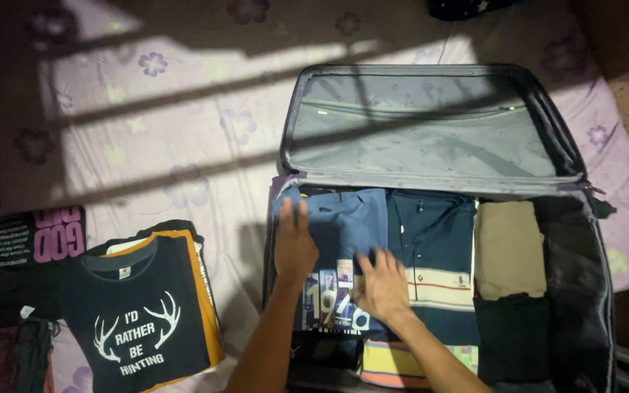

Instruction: The person folds various shirts and shorts on a bed and places them into an open suitcase. The person continues folding and stacking items until the suitcase is full, then closes and zips it shut.

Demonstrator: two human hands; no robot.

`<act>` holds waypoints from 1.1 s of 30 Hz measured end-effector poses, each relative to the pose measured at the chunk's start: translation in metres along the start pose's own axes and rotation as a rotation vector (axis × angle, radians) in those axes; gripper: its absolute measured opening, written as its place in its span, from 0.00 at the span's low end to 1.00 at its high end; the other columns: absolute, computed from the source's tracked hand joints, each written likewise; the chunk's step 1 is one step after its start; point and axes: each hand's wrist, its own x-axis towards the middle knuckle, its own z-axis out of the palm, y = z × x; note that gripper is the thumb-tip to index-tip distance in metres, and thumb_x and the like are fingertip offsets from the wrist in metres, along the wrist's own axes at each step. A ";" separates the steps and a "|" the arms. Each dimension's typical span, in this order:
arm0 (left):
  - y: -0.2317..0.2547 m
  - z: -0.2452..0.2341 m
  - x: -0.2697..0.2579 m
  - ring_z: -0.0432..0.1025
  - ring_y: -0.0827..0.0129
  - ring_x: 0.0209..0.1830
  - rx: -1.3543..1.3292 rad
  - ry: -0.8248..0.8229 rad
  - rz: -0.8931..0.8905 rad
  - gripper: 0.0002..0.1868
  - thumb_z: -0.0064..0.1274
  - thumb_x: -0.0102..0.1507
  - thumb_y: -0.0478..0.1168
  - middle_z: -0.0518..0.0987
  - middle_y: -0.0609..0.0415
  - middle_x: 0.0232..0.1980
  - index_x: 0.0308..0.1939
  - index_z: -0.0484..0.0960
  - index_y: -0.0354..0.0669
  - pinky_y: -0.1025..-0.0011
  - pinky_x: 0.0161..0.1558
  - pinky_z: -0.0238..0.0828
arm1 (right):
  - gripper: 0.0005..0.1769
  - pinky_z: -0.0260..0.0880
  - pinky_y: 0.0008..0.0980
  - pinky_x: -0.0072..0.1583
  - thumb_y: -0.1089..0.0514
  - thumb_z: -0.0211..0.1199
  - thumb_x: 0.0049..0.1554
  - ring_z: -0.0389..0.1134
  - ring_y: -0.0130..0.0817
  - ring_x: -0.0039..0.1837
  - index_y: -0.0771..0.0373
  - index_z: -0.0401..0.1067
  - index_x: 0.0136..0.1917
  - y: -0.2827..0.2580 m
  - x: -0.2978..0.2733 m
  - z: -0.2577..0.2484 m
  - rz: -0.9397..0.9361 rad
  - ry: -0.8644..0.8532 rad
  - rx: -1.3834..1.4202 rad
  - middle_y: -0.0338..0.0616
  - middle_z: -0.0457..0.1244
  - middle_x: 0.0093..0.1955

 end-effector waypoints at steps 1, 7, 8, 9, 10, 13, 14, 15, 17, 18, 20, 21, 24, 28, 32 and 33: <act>0.001 0.002 -0.001 0.50 0.41 0.80 0.104 0.022 0.101 0.49 0.58 0.51 0.31 0.49 0.36 0.81 0.76 0.55 0.45 0.49 0.72 0.55 | 0.56 0.45 0.52 0.77 0.46 0.78 0.44 0.43 0.54 0.81 0.52 0.50 0.78 -0.002 0.012 -0.007 -0.083 0.055 -0.065 0.55 0.44 0.80; -0.022 0.015 0.016 0.43 0.43 0.81 -0.214 -0.283 -0.194 0.67 0.62 0.41 0.31 0.40 0.41 0.84 0.80 0.39 0.50 0.51 0.74 0.53 | 0.77 0.33 0.46 0.81 0.39 0.83 0.38 0.28 0.50 0.85 0.55 0.32 0.83 -0.001 0.081 -0.033 -0.117 -0.143 -0.171 0.55 0.27 0.85; -0.025 0.018 0.023 0.43 0.44 0.81 -0.177 -0.329 -0.211 0.67 0.63 0.42 0.31 0.41 0.42 0.84 0.80 0.39 0.51 0.49 0.74 0.52 | 0.78 0.32 0.46 0.81 0.38 0.83 0.38 0.28 0.50 0.86 0.57 0.32 0.82 0.001 0.083 -0.031 -0.117 -0.128 -0.164 0.55 0.27 0.85; -0.027 0.020 0.030 0.43 0.45 0.82 -0.140 -0.375 -0.228 0.68 0.63 0.43 0.31 0.41 0.43 0.84 0.81 0.38 0.52 0.48 0.74 0.51 | 0.78 0.32 0.46 0.81 0.38 0.83 0.37 0.28 0.50 0.86 0.58 0.32 0.82 0.003 0.086 -0.028 -0.117 -0.113 -0.156 0.54 0.27 0.85; -0.026 0.022 0.037 0.43 0.46 0.83 -0.106 -0.419 -0.247 0.68 0.63 0.44 0.32 0.41 0.44 0.85 0.82 0.37 0.52 0.46 0.74 0.50 | 0.78 0.33 0.46 0.81 0.39 0.83 0.37 0.29 0.51 0.86 0.58 0.33 0.82 0.006 0.088 -0.026 -0.125 -0.084 -0.140 0.55 0.28 0.85; -0.019 0.021 0.039 0.43 0.46 0.83 -0.060 -0.443 -0.255 0.67 0.65 0.46 0.33 0.41 0.45 0.84 0.82 0.38 0.53 0.47 0.75 0.48 | 0.76 0.35 0.47 0.80 0.42 0.83 0.37 0.31 0.54 0.85 0.59 0.36 0.82 0.010 0.078 -0.012 -0.160 -0.001 -0.092 0.57 0.30 0.85; -0.015 0.016 0.035 0.42 0.46 0.83 -0.023 -0.404 -0.219 0.67 0.65 0.46 0.34 0.40 0.43 0.84 0.81 0.39 0.52 0.48 0.75 0.49 | 0.75 0.36 0.48 0.80 0.43 0.83 0.37 0.31 0.56 0.85 0.59 0.36 0.82 0.010 0.075 -0.010 -0.178 0.032 -0.078 0.59 0.30 0.85; -0.009 0.012 0.025 0.41 0.45 0.83 0.015 -0.365 -0.182 0.66 0.66 0.46 0.34 0.39 0.41 0.84 0.81 0.39 0.52 0.49 0.74 0.50 | 0.74 0.37 0.49 0.79 0.44 0.83 0.38 0.32 0.57 0.84 0.60 0.37 0.82 0.012 0.069 -0.010 -0.195 0.066 -0.064 0.61 0.31 0.85; 0.001 0.002 -0.001 0.39 0.44 0.82 0.049 -0.334 -0.155 0.64 0.68 0.47 0.37 0.38 0.40 0.83 0.80 0.40 0.51 0.47 0.73 0.48 | 0.74 0.38 0.50 0.80 0.45 0.83 0.37 0.33 0.56 0.85 0.58 0.37 0.82 0.018 0.045 -0.008 -0.184 -0.006 -0.037 0.61 0.31 0.84; 0.005 -0.004 -0.018 0.37 0.43 0.82 0.045 -0.343 -0.162 0.63 0.69 0.49 0.41 0.37 0.40 0.83 0.79 0.40 0.50 0.45 0.73 0.45 | 0.74 0.38 0.50 0.80 0.46 0.83 0.37 0.33 0.56 0.85 0.57 0.38 0.82 0.021 0.032 -0.007 -0.176 -0.039 -0.025 0.61 0.31 0.84; 0.007 -0.011 -0.055 0.38 0.39 0.81 -0.054 -0.250 -0.177 0.63 0.70 0.49 0.41 0.39 0.35 0.82 0.80 0.43 0.46 0.47 0.77 0.45 | 0.74 0.37 0.50 0.81 0.46 0.84 0.38 0.32 0.53 0.85 0.53 0.36 0.82 0.026 0.006 -0.001 -0.134 -0.153 -0.024 0.57 0.30 0.85; 0.004 -0.013 -0.070 0.39 0.40 0.81 -0.120 -0.290 -0.237 0.63 0.69 0.49 0.43 0.39 0.35 0.82 0.80 0.43 0.46 0.49 0.76 0.48 | 0.75 0.37 0.49 0.81 0.46 0.84 0.38 0.31 0.52 0.85 0.51 0.35 0.83 0.029 -0.006 0.004 -0.111 -0.211 -0.024 0.56 0.29 0.85; -0.008 -0.005 -0.087 0.38 0.40 0.81 -0.226 -0.404 -0.351 0.63 0.69 0.50 0.46 0.37 0.35 0.82 0.80 0.43 0.43 0.53 0.75 0.50 | 0.72 0.39 0.52 0.79 0.43 0.83 0.39 0.32 0.49 0.85 0.47 0.37 0.82 0.032 -0.015 0.015 -0.063 -0.221 0.001 0.47 0.29 0.86; -0.020 0.019 -0.082 0.39 0.36 0.80 -0.041 -0.419 -0.294 0.60 0.66 0.50 0.44 0.39 0.32 0.79 0.77 0.43 0.32 0.52 0.76 0.45 | 0.71 0.40 0.51 0.80 0.43 0.82 0.41 0.33 0.48 0.86 0.44 0.37 0.82 0.026 -0.013 0.027 0.003 -0.223 -0.063 0.44 0.29 0.87; -0.028 0.023 -0.095 0.54 0.37 0.75 -0.196 -0.258 -0.194 0.50 0.58 0.51 0.40 0.49 0.28 0.79 0.75 0.53 0.28 0.55 0.71 0.56 | 0.67 0.41 0.49 0.80 0.44 0.80 0.44 0.35 0.49 0.85 0.45 0.38 0.83 0.017 -0.025 0.031 0.090 -0.216 -0.058 0.48 0.31 0.86; -0.036 0.019 -0.101 0.57 0.39 0.74 -0.257 -0.148 -0.133 0.44 0.56 0.53 0.40 0.56 0.30 0.76 0.72 0.60 0.30 0.55 0.71 0.59 | 0.65 0.42 0.49 0.80 0.44 0.80 0.45 0.36 0.50 0.85 0.45 0.39 0.83 0.013 -0.029 0.034 0.104 -0.195 -0.039 0.51 0.32 0.85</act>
